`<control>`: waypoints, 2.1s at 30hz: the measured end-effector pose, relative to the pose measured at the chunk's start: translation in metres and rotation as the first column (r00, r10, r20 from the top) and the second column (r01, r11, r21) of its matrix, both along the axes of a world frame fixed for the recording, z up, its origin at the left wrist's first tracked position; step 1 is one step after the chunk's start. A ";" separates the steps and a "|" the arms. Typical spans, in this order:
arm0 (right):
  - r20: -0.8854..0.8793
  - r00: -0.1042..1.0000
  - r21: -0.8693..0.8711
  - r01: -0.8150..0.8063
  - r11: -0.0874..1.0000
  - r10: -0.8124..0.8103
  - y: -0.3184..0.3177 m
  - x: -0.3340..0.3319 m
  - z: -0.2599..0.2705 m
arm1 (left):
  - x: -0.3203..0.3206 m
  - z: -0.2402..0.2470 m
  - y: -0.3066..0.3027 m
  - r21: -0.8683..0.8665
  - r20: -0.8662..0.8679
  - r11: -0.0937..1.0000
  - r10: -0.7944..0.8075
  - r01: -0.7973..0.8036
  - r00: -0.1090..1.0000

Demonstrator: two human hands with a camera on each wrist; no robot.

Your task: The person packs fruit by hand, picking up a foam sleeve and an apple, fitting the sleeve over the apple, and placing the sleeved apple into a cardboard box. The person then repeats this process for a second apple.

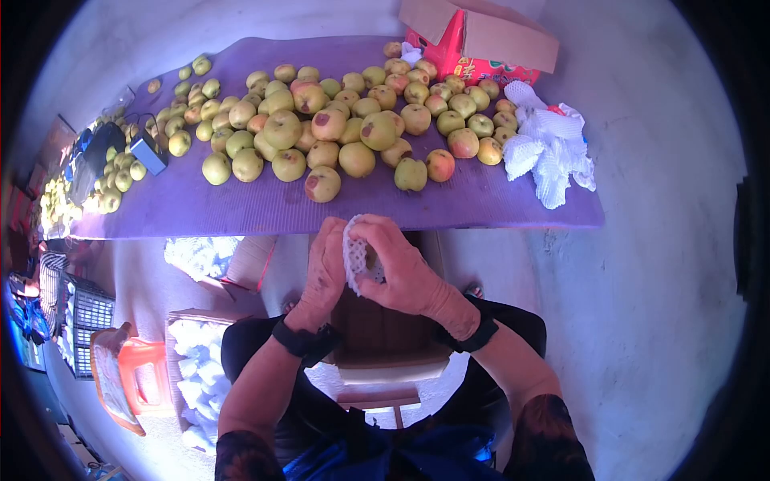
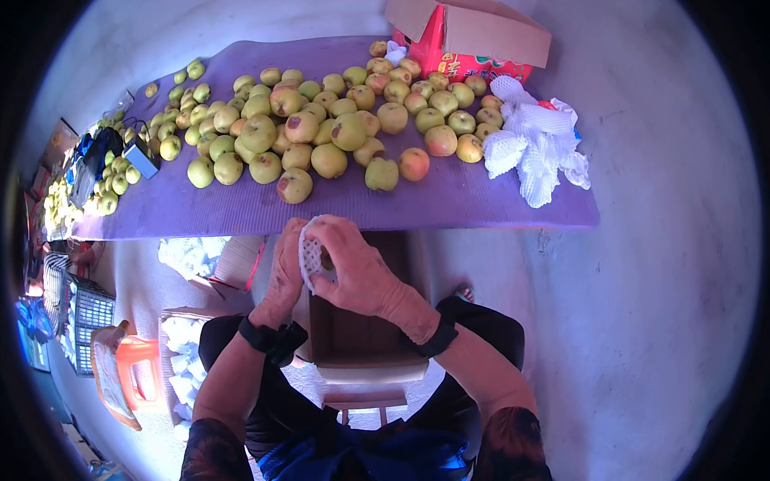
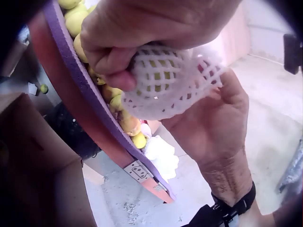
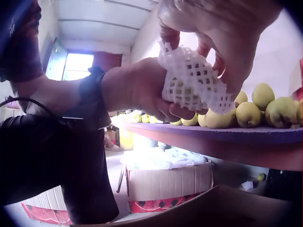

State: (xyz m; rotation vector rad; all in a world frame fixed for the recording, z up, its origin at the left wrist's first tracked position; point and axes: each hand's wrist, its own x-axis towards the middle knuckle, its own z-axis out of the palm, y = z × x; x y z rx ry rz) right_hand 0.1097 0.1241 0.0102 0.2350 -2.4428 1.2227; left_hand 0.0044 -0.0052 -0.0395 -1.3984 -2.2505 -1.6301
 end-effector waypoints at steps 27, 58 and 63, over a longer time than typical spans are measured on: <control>-0.107 0.982 0.085 0.167 0.982 -0.157 -0.002 -0.007 -0.005 | 0.008 0.023 0.001 0.411 0.875 0.908 -0.419 0.086 0.242; -0.258 0.953 -0.004 0.164 0.986 -0.160 -0.010 -0.004 -0.007 | 0.025 0.019 -0.001 0.586 0.809 0.806 -0.576 -0.083 0.113; -0.212 0.957 -0.032 0.194 0.980 -0.196 -0.006 -0.004 -0.005 | 0.024 0.017 0.003 0.546 0.825 0.837 -0.536 -0.013 0.181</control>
